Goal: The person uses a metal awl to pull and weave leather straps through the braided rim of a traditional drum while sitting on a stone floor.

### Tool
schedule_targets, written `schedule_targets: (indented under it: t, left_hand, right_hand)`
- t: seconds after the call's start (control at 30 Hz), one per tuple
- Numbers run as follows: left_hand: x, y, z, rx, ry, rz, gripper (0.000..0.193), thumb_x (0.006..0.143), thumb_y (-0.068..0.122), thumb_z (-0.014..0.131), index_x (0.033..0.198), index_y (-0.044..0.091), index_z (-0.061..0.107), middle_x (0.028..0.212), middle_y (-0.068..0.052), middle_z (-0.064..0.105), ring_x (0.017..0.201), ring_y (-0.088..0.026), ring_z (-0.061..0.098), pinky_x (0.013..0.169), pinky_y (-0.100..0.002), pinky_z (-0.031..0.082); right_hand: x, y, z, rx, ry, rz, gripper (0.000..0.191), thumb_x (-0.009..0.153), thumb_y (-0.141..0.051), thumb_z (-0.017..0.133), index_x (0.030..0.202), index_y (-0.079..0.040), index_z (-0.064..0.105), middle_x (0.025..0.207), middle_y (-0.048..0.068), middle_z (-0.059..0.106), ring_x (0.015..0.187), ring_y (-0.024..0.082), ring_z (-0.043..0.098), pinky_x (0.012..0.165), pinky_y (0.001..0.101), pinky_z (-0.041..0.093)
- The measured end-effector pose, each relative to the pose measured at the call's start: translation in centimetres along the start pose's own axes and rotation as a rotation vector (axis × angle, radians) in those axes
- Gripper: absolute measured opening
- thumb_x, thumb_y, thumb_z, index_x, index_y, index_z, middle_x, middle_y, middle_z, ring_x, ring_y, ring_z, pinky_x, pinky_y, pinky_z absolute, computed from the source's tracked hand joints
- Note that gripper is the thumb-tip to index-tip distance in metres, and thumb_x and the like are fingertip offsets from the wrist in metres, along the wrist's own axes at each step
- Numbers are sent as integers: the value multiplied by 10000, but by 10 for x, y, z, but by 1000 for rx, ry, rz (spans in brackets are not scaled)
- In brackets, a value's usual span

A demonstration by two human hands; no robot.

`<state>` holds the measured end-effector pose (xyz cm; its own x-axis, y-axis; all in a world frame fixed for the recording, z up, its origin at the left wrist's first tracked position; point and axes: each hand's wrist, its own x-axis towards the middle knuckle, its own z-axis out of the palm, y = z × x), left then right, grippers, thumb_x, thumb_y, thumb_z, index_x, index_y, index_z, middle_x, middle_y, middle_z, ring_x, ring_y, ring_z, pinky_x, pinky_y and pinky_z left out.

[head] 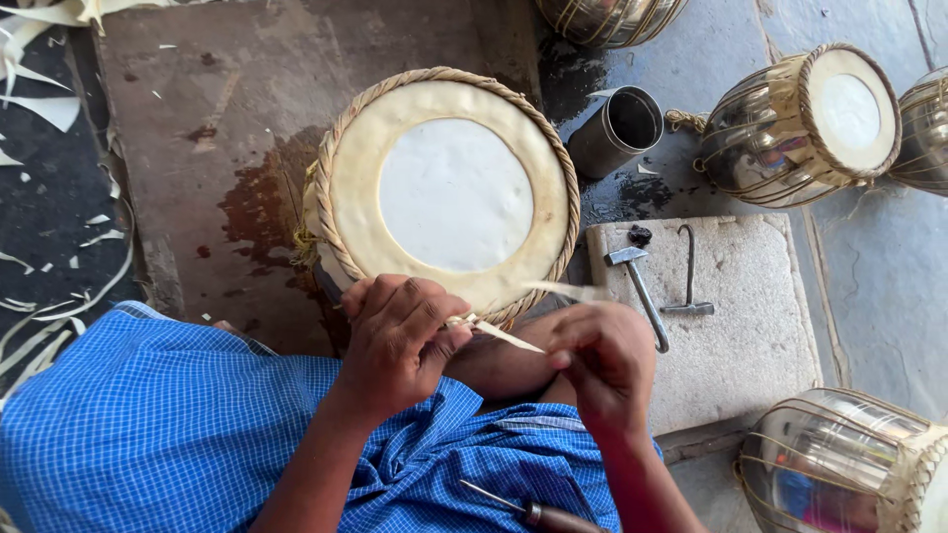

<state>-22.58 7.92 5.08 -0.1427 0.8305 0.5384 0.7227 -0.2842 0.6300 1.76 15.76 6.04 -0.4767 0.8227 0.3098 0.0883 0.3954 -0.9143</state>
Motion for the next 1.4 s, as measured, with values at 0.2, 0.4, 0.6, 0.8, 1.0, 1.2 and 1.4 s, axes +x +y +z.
schedule_targets:
  t: [0.2,0.4,0.6,0.8,1.0,1.2,1.4]
  left_hand:
    - [-3,2,-1,28,-44,3,286,818,309,797,1063,197,700,1013,13,631,1034,-235,559,961,-453,311]
    - [-1,-2,1,30,-34,13,282,820,291,802,1067,200,700,1019,27,641,1054,-226,575,982,-437,335]
    - [2,-5,-3,36,-20,28,321,857,325,780,1138,196,690,1028,16,658,1039,-233,573,968,-437,328]
    - [2,1,-12,-140,-2,-25,413,925,337,712,1289,154,647,936,28,629,984,-193,576,950,-416,309]
    - [5,4,-16,-150,24,-24,389,929,331,704,1277,165,654,930,23,624,948,-189,576,961,-404,312]
    - [3,4,-12,-151,34,-32,383,928,315,706,1276,166,652,928,28,633,931,-183,574,938,-393,313]
    - [2,7,-10,-76,14,9,253,850,246,749,1099,223,710,972,47,628,998,-185,566,958,-413,310]
  right_hand:
    - [6,6,9,519,-151,651,603,973,-519,480,1057,26,722,839,108,739,704,175,698,630,283,567]
    - [-4,31,15,523,-246,826,253,1004,-208,664,1090,25,708,736,61,650,572,82,587,498,200,429]
    - [-36,54,11,676,-263,591,205,1098,-157,610,1153,18,701,835,54,686,695,86,606,610,206,477]
    - [-85,27,-72,-287,-513,473,284,894,-251,718,1128,-89,731,918,54,740,844,169,722,772,305,584]
    - [-158,26,-49,-817,-948,631,310,892,-346,767,1158,-187,755,972,66,647,913,193,711,822,332,575]
    - [-110,-19,-113,-200,-718,586,521,796,-54,807,1298,-75,668,1156,110,660,1154,272,654,1007,384,495]
    - [-23,-79,-91,432,-201,118,401,1036,-198,718,1360,-10,576,1173,191,650,1091,285,627,1009,472,525]
